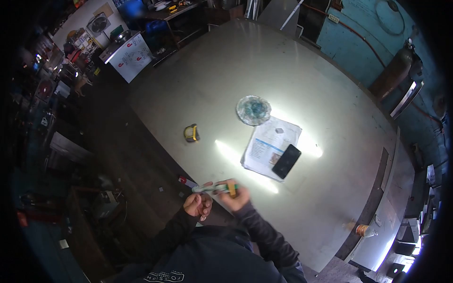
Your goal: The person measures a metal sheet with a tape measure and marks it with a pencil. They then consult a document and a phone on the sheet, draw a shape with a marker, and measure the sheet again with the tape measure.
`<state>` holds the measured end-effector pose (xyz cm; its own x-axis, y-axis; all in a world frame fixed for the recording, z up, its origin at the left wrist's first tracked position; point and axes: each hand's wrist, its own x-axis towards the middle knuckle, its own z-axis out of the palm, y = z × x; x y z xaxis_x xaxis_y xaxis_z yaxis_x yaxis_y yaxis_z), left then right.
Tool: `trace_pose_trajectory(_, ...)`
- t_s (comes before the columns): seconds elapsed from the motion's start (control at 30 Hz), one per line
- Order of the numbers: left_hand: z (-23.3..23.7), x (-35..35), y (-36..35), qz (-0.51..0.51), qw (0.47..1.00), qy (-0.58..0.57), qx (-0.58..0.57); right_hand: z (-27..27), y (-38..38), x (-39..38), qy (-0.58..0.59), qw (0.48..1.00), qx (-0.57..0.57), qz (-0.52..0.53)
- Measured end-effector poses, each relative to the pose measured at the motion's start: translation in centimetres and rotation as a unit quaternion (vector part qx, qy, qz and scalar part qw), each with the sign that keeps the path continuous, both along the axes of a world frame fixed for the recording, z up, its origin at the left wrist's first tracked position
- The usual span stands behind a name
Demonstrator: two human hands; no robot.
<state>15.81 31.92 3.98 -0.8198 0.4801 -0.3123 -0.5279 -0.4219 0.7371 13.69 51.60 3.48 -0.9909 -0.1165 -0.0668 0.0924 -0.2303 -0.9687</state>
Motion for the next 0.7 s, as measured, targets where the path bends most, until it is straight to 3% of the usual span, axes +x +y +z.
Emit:
trace_pose_trajectory(0.03, 0.1, -0.3, -1.9, 0.038, 0.997, -0.041, 0.059, 1.3, -3.4, -0.2, 0.025, 0.994, 0.093, 0.048)
trace_pose_trajectory(0.1, -0.4, -1.2, -6.8, 0.074, 0.995, -0.060, 0.005, 1.4, -8.4, -0.9, 0.051, 0.990, 0.103, 0.080)
trace_pose_trajectory(0.17, -0.1, -2.1, -11.3, 0.107, 0.975, 0.033, -0.193, 2.0, -12.4, -1.9, 0.064, 0.974, 0.177, 0.123)
trace_pose_trajectory(0.3, 0.0, -3.8, -18.4, 0.182, 0.965, 0.079, -0.169, 3.3, -19.8, -4.1, 0.155, 0.945, 0.245, 0.153)
trace_pose_trajectory(0.33, 0.2, -4.4, -19.7, 0.192, 0.962, 0.103, -0.163, 3.2, -21.4, -4.5, 0.135, 0.947, 0.253, 0.143)
trace_pose_trajectory(0.43, 0.9, -6.2, -23.0, 0.201, 0.961, 0.099, -0.165, 4.5, -24.2, -6.6, 0.050, 0.889, 0.398, 0.222)
trace_pose_trajectory(0.6, -0.3, -10.0, -26.9, 0.055, 0.991, 0.109, -0.062, 2.1, -26.8, -9.9, 0.102, 0.893, 0.332, 0.287)
trace_pose_trajectory(0.7, -1.5, -12.3, -28.4, 0.046, 0.987, 0.132, -0.075, 2.5, -27.9, -12.2, 0.084, 0.898, 0.283, 0.325)
